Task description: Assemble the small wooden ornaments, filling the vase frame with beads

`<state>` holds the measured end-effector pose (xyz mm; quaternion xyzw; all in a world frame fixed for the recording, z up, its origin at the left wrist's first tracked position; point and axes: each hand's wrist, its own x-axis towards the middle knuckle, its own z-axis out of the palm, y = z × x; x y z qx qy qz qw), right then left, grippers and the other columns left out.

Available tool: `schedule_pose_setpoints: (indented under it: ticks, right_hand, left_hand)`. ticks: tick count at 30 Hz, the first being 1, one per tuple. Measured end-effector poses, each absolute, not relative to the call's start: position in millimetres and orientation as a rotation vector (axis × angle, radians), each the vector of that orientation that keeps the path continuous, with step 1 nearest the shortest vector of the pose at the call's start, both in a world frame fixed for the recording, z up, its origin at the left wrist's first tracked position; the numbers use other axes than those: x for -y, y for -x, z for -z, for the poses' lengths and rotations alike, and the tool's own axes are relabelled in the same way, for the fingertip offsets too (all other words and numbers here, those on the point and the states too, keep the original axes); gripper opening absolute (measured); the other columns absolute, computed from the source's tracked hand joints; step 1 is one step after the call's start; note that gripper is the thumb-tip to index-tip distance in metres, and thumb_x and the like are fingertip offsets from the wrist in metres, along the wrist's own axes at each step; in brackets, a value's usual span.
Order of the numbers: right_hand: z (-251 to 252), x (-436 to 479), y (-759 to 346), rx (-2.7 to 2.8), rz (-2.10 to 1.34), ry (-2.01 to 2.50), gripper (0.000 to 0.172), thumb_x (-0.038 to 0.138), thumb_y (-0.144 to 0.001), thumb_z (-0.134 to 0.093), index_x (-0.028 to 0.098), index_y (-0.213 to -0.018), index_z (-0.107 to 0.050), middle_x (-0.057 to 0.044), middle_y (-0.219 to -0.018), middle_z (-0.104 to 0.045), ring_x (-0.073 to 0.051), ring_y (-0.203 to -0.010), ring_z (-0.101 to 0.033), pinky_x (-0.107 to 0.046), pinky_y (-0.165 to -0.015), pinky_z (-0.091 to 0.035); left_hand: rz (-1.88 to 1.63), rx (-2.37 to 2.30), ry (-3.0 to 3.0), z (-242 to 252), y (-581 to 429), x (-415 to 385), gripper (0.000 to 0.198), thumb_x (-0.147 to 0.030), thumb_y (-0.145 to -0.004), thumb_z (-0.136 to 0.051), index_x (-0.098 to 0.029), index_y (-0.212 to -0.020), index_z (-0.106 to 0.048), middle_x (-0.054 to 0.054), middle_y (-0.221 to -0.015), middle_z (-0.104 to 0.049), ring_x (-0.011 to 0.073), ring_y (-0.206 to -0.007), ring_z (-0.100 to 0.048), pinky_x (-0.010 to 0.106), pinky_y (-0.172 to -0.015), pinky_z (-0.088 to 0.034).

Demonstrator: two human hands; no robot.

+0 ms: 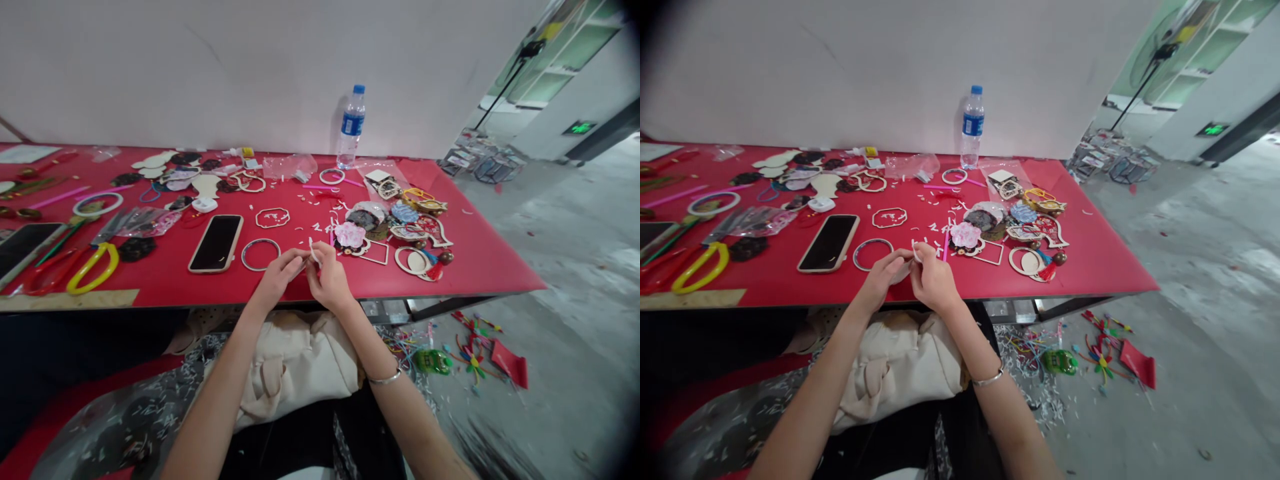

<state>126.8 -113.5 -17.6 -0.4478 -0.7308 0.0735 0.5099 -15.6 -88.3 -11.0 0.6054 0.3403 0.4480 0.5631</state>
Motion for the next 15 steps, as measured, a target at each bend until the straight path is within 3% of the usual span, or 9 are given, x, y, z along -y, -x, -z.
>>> schedule_pose_setpoints:
  ticks: [15]
  right_hand:
    - [17.7, 114.0, -124.8, 1.757, -0.058, 1.157, 0.033, 0.016, -0.086, -0.042, 0.020, -0.118, -0.036, -0.003, -0.076, -0.066, -0.015, -0.053, -0.059, -0.025, -0.051, -0.041]
  left_hand:
    - [-1.007, -0.857, -1.633, 4.1, 15.7, 89.1, 0.032, -0.043, -0.088, -0.052, -0.017, -0.098, -0.067, 0.005, -0.096, -0.069, 0.0200, -0.094, -0.062, 0.028, -0.088, -0.046]
